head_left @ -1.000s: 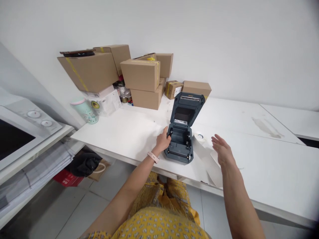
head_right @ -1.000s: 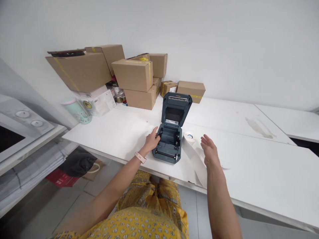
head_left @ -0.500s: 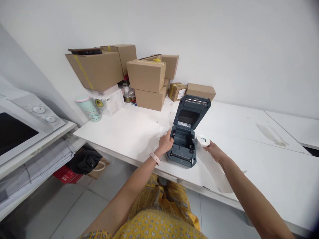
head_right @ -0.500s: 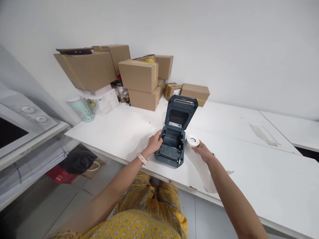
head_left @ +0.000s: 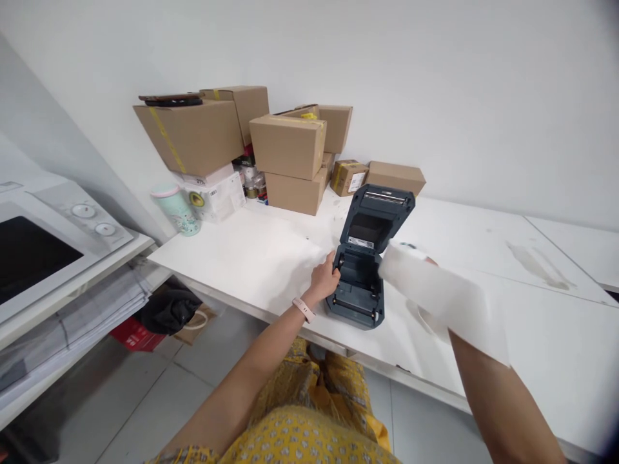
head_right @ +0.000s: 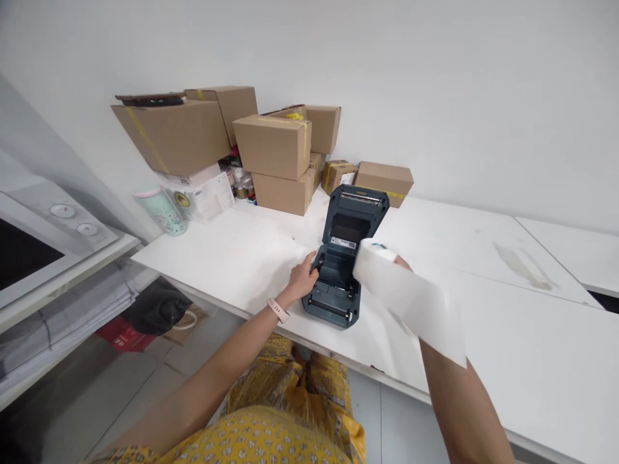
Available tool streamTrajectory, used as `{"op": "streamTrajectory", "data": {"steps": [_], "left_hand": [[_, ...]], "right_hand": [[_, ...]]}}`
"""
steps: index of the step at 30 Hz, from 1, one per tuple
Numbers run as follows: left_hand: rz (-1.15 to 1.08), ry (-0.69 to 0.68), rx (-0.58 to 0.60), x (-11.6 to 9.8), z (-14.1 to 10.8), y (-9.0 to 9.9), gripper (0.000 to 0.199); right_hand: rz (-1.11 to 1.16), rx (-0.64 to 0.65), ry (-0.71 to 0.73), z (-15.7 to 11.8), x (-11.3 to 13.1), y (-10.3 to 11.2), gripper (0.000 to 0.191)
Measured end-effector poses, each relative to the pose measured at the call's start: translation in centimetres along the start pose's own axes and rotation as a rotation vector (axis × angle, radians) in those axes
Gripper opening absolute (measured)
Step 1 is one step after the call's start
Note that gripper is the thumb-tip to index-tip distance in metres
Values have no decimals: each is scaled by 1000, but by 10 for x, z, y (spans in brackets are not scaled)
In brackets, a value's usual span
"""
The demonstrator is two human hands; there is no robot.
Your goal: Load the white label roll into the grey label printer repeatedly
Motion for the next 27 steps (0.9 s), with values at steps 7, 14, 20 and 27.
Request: {"op": "streamTrajectory", "data": {"steps": [7, 14, 20, 27], "left_hand": [[48, -40, 23, -4, 0, 0, 64], [68, -25, 20, -5, 0, 1, 63], [36, -26, -2, -3, 0, 1, 62], [-105, -14, -34, 2, 1, 3, 60]], "right_hand": [[-627, 382, 20, 41, 29, -67, 57], [-837, 582, -51, 54, 10, -98, 68], [-829, 657, -50, 61, -3, -112, 64], [-698, 493, 129, 35, 21, -106, 58]]}}
Point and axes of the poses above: each hand's wrist, its own z-axis towards the middle knuckle, its own y-axis out of the back of the hand, x = y × z, the point moved 9 cm from there along z, towards the middle knuckle, and after that the axes turned 4 degrees about -y, right-handed, at the moved point
